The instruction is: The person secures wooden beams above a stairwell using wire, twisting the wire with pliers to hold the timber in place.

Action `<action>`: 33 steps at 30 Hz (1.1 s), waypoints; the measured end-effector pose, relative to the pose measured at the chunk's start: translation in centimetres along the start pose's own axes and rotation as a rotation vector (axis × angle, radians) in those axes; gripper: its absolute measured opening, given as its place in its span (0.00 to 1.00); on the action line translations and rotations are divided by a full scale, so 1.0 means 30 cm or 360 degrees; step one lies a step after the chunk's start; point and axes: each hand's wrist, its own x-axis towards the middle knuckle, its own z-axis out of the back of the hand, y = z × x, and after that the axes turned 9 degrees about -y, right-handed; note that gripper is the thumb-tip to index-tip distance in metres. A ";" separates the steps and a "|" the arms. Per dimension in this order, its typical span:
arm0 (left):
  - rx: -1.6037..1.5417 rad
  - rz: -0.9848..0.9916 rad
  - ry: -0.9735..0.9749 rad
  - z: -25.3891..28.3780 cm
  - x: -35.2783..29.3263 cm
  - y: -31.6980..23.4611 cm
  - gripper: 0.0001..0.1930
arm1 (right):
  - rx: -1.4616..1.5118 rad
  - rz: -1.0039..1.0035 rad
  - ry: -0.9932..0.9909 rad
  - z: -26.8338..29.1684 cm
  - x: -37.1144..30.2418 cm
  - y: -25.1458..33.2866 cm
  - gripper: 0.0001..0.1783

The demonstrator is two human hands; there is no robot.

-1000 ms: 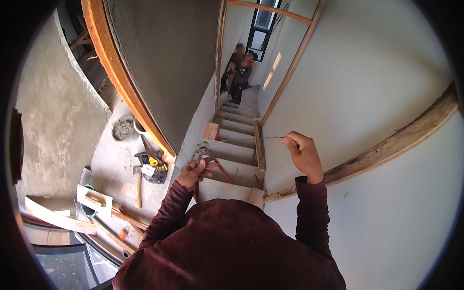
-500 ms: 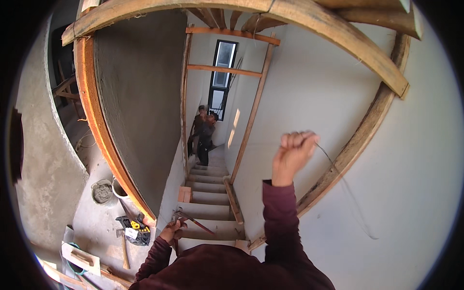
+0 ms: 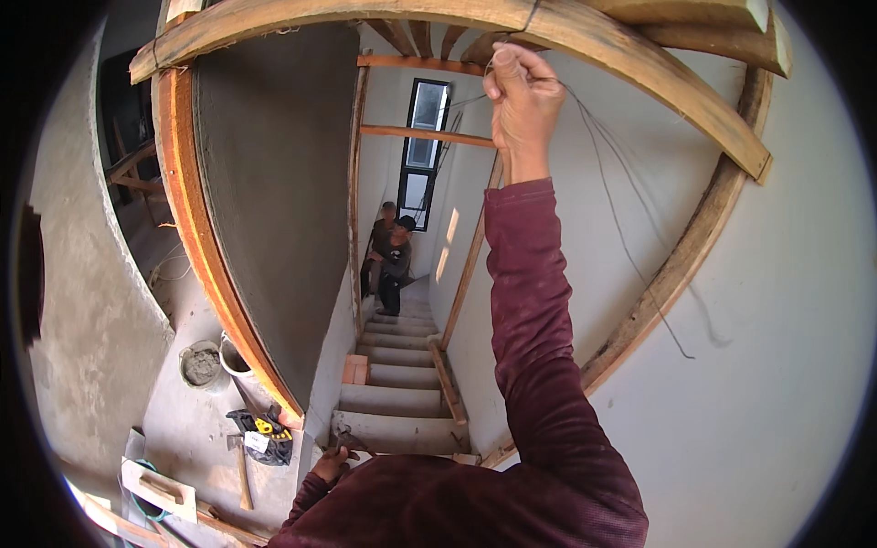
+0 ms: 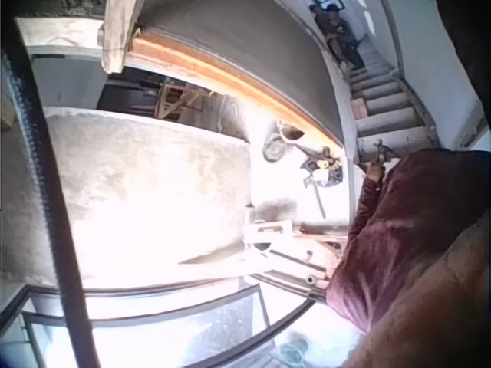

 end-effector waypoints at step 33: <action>-0.1718 0.0236 -0.1579 -0.042 -0.352 0.596 0.17 | -0.1556 -0.2642 0.1954 1.535 -2.152 0.277 0.12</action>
